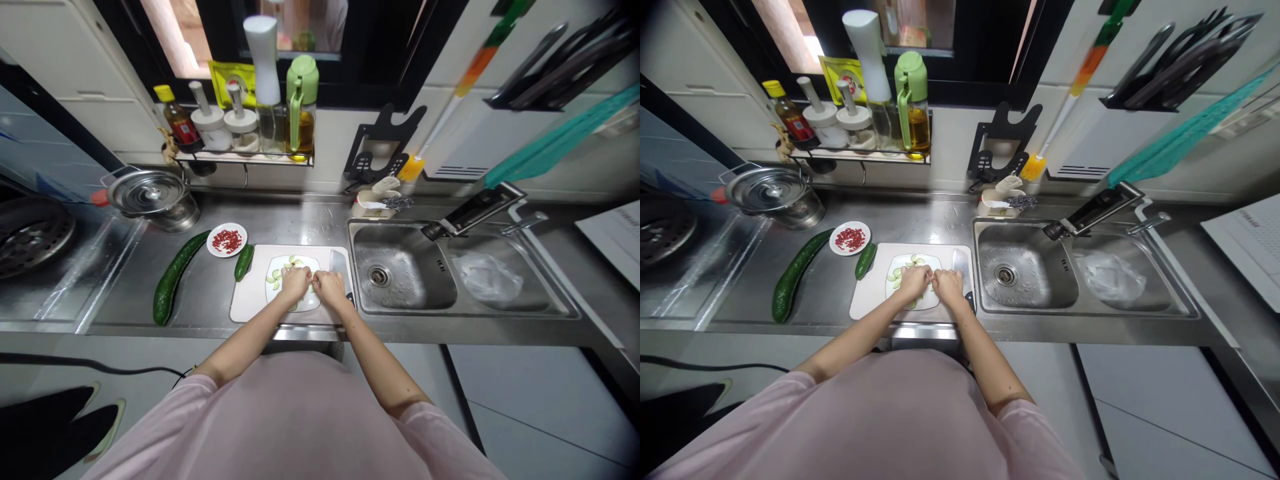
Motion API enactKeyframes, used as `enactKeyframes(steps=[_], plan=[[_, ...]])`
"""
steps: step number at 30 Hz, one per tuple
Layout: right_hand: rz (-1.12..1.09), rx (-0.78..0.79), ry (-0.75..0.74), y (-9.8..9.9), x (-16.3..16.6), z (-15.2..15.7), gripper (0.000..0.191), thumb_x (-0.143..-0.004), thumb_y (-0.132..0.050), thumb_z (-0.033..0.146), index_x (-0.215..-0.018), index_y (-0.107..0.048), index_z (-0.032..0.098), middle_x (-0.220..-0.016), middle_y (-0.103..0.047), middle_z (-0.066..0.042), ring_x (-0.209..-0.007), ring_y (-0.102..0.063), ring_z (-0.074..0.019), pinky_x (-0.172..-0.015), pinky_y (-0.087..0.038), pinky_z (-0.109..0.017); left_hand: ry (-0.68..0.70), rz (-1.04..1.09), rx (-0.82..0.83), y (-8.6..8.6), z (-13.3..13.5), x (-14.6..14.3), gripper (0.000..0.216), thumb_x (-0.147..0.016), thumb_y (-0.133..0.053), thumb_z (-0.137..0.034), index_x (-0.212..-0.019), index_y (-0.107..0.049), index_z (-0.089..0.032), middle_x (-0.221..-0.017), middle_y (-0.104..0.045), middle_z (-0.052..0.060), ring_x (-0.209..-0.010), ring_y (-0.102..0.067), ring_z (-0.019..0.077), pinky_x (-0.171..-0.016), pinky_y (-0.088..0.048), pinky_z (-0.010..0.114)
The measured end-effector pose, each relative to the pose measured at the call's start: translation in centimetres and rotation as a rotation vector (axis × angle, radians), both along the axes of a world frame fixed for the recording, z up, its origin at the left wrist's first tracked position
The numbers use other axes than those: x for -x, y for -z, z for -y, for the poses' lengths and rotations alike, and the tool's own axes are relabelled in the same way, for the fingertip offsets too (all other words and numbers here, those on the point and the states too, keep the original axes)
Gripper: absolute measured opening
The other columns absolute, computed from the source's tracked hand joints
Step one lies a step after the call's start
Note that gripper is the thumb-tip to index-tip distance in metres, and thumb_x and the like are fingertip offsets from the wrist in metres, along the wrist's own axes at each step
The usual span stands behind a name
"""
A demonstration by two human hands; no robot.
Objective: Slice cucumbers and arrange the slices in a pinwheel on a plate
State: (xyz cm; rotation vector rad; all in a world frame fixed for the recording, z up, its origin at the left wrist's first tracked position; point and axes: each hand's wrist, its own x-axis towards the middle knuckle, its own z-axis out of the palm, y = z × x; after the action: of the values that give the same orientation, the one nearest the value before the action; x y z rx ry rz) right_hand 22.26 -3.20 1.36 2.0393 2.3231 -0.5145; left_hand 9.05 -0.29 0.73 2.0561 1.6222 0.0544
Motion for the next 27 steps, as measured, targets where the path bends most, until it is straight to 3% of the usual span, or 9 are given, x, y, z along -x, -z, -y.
enactKeyframes(steps=[27], plan=[[0.013, 0.054, 0.063, -0.36, 0.32, -0.45, 0.021, -0.091, -0.046, 0.027, -0.097, -0.064, 0.019, -0.098, -0.070, -0.008, -0.094, -0.058, -0.0196, -0.078, -0.026, -0.029, 0.000, 0.003, -0.019, 0.01, 0.14, -0.01, 0.013, -0.088, -0.050, -0.024, -0.091, -0.062, -0.022, -0.097, -0.069, 0.006, -0.102, -0.054, 0.0258, -0.088, -0.027, 0.040]])
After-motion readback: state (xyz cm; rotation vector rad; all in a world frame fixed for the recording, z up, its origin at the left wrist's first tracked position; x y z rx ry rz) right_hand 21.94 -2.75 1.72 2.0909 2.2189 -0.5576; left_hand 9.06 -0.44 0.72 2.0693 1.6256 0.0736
